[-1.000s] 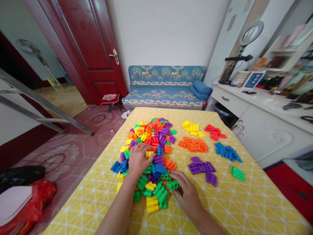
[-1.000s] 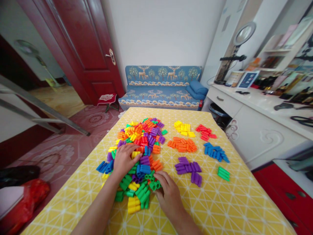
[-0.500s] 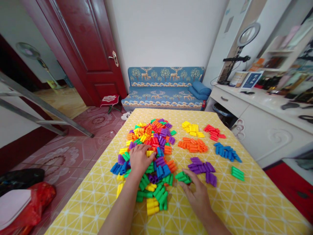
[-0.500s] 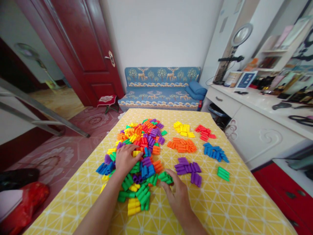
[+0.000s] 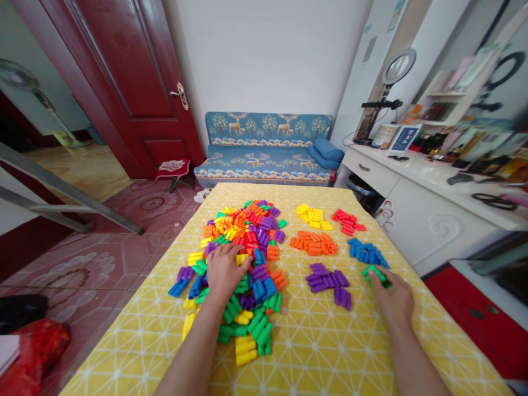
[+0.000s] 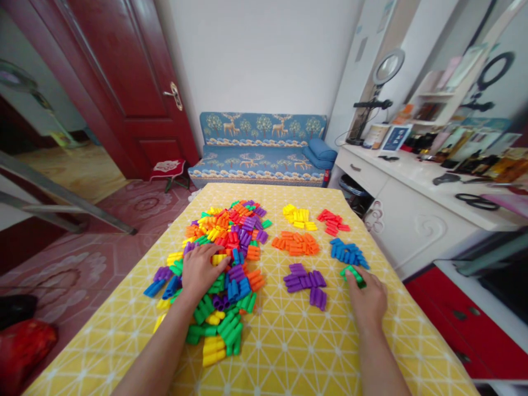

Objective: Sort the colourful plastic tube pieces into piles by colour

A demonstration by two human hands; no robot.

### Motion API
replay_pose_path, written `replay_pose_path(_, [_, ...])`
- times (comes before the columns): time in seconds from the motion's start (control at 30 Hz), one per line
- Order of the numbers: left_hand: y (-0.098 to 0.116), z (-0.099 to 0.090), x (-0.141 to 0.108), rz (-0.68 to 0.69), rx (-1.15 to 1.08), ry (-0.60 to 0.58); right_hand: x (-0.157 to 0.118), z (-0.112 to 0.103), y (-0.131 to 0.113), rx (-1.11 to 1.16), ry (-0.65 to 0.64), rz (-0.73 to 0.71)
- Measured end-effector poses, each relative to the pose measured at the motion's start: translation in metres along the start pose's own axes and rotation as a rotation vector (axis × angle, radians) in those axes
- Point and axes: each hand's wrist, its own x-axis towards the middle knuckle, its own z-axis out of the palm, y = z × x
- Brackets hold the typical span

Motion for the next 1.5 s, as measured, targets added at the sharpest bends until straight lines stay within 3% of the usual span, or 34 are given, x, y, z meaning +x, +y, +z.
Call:
replay_pose_path(0.17, [0.0, -0.001, 0.0, 0.003, -0.009, -0.005, -0.004, 0.011, -0.001, -0.051, -0.014, -0.138])
replay_pose_path(0.33, [0.0, 0.001, 0.0, -0.007, -0.015, -0.002, -0.005, 0.013, 0.004, -0.043, -0.113, -0.249])
replay_pose_path(0.47, [0.001, 0.001, 0.0, -0.024, -0.025, -0.01, -0.003, 0.01, -0.006, -0.063, -0.018, -0.255])
replay_pose_path(0.6, [0.001, 0.0, 0.0, -0.023, -0.032, -0.014, -0.013, 0.001, -0.055, 0.139, -0.003, -0.342])
replay_pose_path(0.67, [0.001, -0.001, 0.0, -0.021, -0.038, -0.014, -0.031, 0.0, -0.092, 0.322, -0.155, -0.363])
replay_pose_path(0.8, [0.002, -0.001, 0.0, -0.025, -0.036, -0.016, -0.086, 0.005, -0.161, 0.489, -0.653, -0.433])
replay_pose_path(0.87, [0.002, -0.001, -0.001, -0.026, -0.027, -0.018, -0.11, 0.009, -0.182, 0.49, -0.732, -0.455])
replay_pose_path(0.93, [0.003, -0.002, -0.001, -0.024, -0.021, -0.021, -0.123, 0.012, -0.192, 0.478, -0.722, -0.435])
replay_pose_path(1.33, [0.002, 0.0, -0.002, -0.013, -0.009, -0.016, -0.126, 0.004, -0.191, 0.557, -0.652, -0.466])
replay_pose_path(1.5, [0.001, 0.001, -0.002, -0.006, 0.0, -0.01, -0.11, 0.005, -0.174, 0.611, -0.504, -0.398])
